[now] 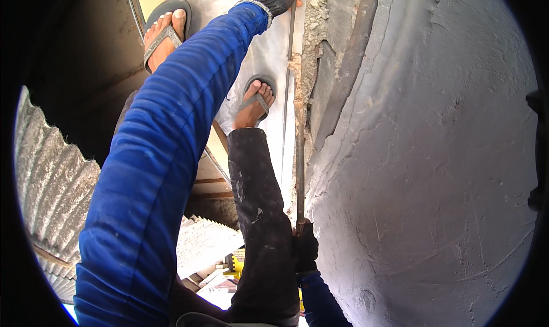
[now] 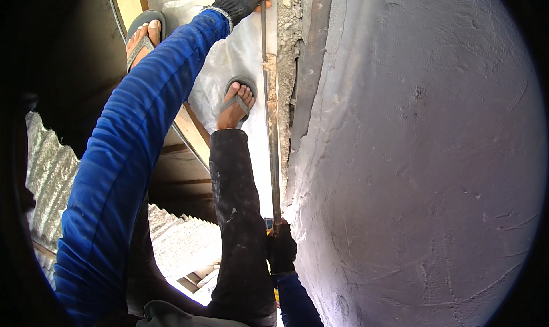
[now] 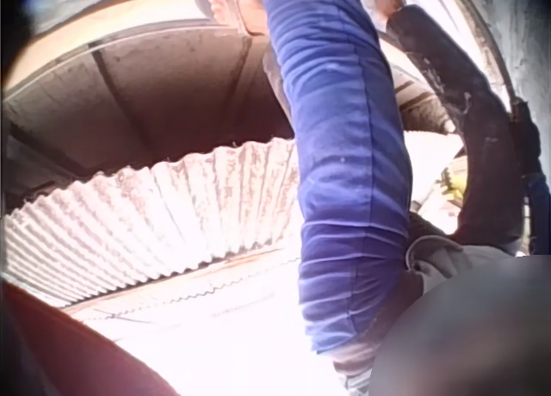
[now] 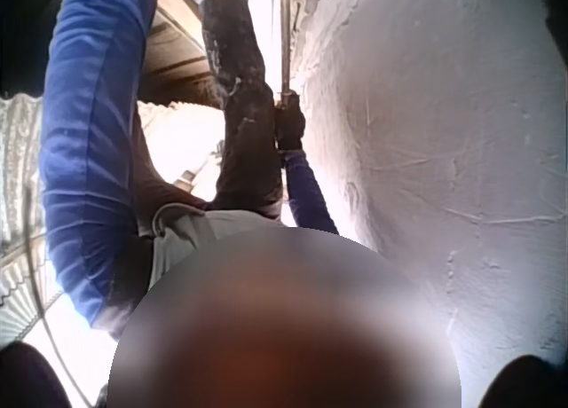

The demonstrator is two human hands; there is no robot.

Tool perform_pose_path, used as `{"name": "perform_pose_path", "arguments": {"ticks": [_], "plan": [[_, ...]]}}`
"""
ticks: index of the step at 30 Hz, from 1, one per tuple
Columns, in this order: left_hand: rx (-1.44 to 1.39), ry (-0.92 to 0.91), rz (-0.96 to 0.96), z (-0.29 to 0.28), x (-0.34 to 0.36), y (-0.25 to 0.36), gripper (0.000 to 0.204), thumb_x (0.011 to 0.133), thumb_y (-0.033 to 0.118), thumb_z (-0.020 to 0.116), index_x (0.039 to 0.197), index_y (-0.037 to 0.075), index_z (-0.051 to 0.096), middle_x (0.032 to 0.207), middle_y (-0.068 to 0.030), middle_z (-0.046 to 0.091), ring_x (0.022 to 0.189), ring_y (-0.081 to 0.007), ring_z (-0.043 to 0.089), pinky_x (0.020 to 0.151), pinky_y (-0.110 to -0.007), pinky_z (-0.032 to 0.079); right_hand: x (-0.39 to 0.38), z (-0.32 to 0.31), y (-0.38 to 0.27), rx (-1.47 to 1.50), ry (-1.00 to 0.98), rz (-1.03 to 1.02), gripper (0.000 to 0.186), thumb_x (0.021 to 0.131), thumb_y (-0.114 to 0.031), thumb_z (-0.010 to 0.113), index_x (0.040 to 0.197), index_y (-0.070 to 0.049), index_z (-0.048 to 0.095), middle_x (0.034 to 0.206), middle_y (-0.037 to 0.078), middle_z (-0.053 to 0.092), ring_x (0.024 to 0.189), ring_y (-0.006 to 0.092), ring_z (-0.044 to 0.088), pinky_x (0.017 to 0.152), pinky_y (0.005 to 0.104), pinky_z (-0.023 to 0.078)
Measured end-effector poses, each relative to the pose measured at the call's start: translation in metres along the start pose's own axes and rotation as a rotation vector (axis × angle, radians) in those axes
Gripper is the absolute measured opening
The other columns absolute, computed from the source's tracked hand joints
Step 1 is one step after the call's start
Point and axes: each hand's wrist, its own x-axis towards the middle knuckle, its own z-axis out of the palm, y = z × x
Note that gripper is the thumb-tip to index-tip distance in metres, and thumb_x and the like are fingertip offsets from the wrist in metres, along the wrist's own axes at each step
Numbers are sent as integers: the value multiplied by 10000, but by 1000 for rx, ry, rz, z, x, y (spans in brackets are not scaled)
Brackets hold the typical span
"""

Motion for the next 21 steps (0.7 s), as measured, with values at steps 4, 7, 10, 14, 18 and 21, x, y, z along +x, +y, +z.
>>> {"name": "perform_pose_path", "arguments": {"ticks": [4, 7, 10, 14, 18, 21], "plan": [[-11, -26, 33, 1, -1, -2, 353, 949, 272, 417, 1103, 90, 677, 890, -177, 701, 809, -277, 656, 793, -373, 511, 7, 24, 9, 25, 25, 0, 410, 915, -322, 600, 1271, -136, 519, 1002, 132, 700, 840, 302, 691, 679, 430, 535], [-35, 18, 45, 4, -1, -5, 330, 930, 259, 477, 1117, 62, 664, 875, -175, 698, 847, -284, 665, 823, -384, 511, 3, 28, 7, 43, -19, 51, 401, 943, -335, 570, 1302, -164, 515, 999, 135, 699, 847, 282, 689, 683, 419, 533], [-363, -48, -3, 10, 0, -11, 238, 934, 129, 611, 1141, 16, 636, 918, -96, 705, 780, -156, 696, 742, -285, 588, -6, 8, 0, 356, -88, 218, 384, 970, -350, 532, 1313, -180, 515, 978, 133, 703, 839, 289, 690, 685, 420, 533], [-417, -42, -76, 12, 5, -15, 252, 935, 139, 606, 1158, 24, 633, 906, -86, 704, 773, -145, 692, 720, -279, 579, -17, -43, -12, 36, -21, -16, 387, 893, -297, 635, 1240, -152, 542, 917, 120, 704, 803, 333, 688, 666, 441, 535], [-433, -46, -104, 12, 5, -17, 246, 933, 132, 603, 1150, 22, 638, 914, -86, 711, 776, -145, 694, 715, -280, 576, -26, -92, -22, -26, -6, -130, 468, 815, -234, 714, 1230, -117, 531, 916, 125, 694, 803, 343, 686, 672, 439, 541], [-428, -39, -93, 14, 3, -15, 246, 926, 127, 612, 1147, 22, 639, 921, -91, 717, 780, -146, 695, 722, -282, 578, -44, -110, -29, -68, 7, -59, 490, 809, -215, 711, 1246, -97, 521, 929, 148, 692, 810, 348, 688, 676, 437, 542]]}}
